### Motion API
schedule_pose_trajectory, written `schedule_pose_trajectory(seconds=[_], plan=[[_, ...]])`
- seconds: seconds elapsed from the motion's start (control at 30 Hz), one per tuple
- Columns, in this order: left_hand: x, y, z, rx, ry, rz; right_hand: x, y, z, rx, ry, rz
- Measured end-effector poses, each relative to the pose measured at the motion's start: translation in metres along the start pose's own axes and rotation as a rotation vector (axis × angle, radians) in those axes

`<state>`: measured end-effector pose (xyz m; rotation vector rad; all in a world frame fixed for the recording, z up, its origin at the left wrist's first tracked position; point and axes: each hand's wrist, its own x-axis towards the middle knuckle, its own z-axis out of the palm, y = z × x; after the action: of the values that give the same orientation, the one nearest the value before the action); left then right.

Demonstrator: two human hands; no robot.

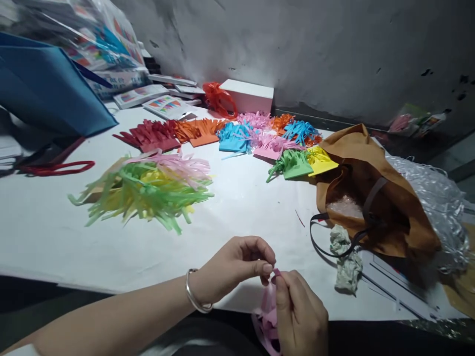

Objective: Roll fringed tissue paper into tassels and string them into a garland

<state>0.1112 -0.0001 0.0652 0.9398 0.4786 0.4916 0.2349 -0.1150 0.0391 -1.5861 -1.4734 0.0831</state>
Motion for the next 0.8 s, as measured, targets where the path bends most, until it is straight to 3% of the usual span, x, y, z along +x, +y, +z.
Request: schedule_pose_trajectory(seconds=[0.23,0.4,0.6,0.8], plan=[[-0.023,0.005,-0.004,0.431,0.041,0.235,0.002,-0.011,-0.008,-0.114,-0.105,-0.188],[-0.032,0.011,-0.007,0.644,-0.068,0.293,0.007,-0.014,-0.016,-0.125,-0.222,-0.296],[-0.035,0.016,-0.009,0.68,-0.107,0.29,0.001,-0.013,-0.016,0.032,-0.293,-0.136],[-0.033,0.01,-0.016,0.712,-0.107,0.236,-0.012,-0.006,-0.004,-0.005,-0.26,-0.066]])
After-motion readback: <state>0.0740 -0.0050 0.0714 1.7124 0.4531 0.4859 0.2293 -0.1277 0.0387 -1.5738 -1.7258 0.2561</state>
